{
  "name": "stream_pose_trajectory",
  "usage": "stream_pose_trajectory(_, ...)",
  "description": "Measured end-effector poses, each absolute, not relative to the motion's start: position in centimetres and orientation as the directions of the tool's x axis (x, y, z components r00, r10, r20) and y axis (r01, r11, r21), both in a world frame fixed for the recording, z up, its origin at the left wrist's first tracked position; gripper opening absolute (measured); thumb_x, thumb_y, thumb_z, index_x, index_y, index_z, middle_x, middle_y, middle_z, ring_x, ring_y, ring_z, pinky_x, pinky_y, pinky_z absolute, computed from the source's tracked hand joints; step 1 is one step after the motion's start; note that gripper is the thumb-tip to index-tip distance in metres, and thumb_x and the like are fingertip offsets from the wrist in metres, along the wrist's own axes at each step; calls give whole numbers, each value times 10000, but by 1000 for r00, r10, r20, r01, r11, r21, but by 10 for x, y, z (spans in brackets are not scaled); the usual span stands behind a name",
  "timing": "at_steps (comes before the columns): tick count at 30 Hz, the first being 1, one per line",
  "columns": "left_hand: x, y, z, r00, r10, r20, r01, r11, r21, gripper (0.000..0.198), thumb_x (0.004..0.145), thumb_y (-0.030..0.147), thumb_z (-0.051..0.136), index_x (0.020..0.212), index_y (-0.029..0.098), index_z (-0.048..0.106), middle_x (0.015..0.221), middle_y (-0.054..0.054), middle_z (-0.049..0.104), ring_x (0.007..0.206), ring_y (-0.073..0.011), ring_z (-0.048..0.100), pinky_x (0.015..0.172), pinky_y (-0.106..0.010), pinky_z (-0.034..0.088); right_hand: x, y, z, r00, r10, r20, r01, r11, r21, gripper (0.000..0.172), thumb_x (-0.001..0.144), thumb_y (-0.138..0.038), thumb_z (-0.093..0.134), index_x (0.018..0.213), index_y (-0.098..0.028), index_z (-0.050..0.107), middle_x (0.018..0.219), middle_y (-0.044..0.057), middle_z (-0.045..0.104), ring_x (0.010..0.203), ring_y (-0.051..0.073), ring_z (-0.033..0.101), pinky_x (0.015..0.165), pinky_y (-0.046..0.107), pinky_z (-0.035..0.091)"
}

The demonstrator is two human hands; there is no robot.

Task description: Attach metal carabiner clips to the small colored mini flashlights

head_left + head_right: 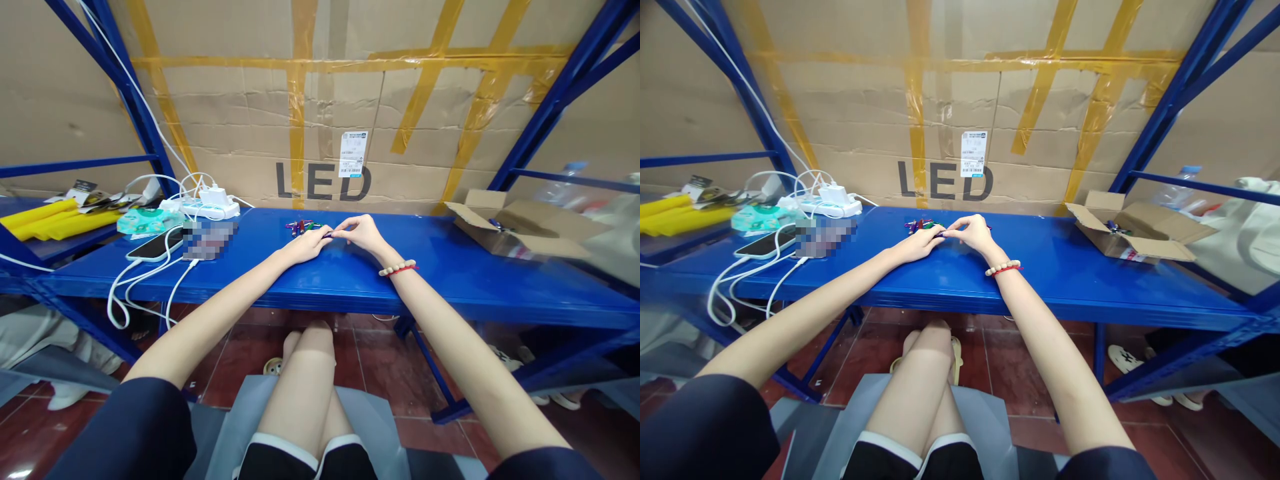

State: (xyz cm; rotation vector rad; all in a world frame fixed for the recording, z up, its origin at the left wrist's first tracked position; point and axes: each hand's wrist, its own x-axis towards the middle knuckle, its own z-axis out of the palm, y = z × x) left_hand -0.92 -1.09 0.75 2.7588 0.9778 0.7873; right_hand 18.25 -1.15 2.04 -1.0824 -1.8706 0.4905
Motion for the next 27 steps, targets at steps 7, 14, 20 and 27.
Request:
stream_pose_trajectory(7, -9, -12, 7, 652, 589, 477, 550, -801, 238, 272, 953, 279, 330, 1025, 177, 572, 999, -84, 658, 918, -211, 620, 830, -336, 477, 184, -11, 20, -255, 848, 465, 441, 530, -725, 432, 542, -540, 751, 673, -128, 725, 662, 69, 693, 420, 87, 493, 435, 229, 386)
stream_pose_trajectory(14, -11, -18, 11, 675, 548, 494, 552, -819, 156, 253, 920, 240, 396, 1014, 155, 614, 952, -91, 690, 842, -203, 649, 763, -302, 491, 183, -15, 22, -288, 849, 442, 426, 527, -735, 398, 528, -509, 761, 638, -129, 711, 592, 47, 662, 399, 81, 479, 418, 224, 380)
stream_pose_trajectory(20, -11, -21, 12, 676, 557, 483, 577, -807, 124, 263, 901, 209, 411, 1045, 142, 620, 985, -107, 698, 871, -230, 661, 771, -326, 504, 181, -18, 23, -288, 869, 403, 456, 495, -740, 405, 526, -513, 760, 622, -123, 706, 453, 13, 574, 391, 82, 463, 408, 213, 355)
stream_pose_trajectory(27, -13, -20, 11, 701, 508, 500, 547, -833, 80, 287, 886, 181, 429, 1064, 158, 653, 989, -100, 711, 890, -216, 665, 819, -321, 507, 178, -25, 26, -298, 895, 334, 484, 442, -755, 439, 508, -536, 766, 631, -118, 710, 411, -5, 531, 401, 74, 439, 418, 212, 329)
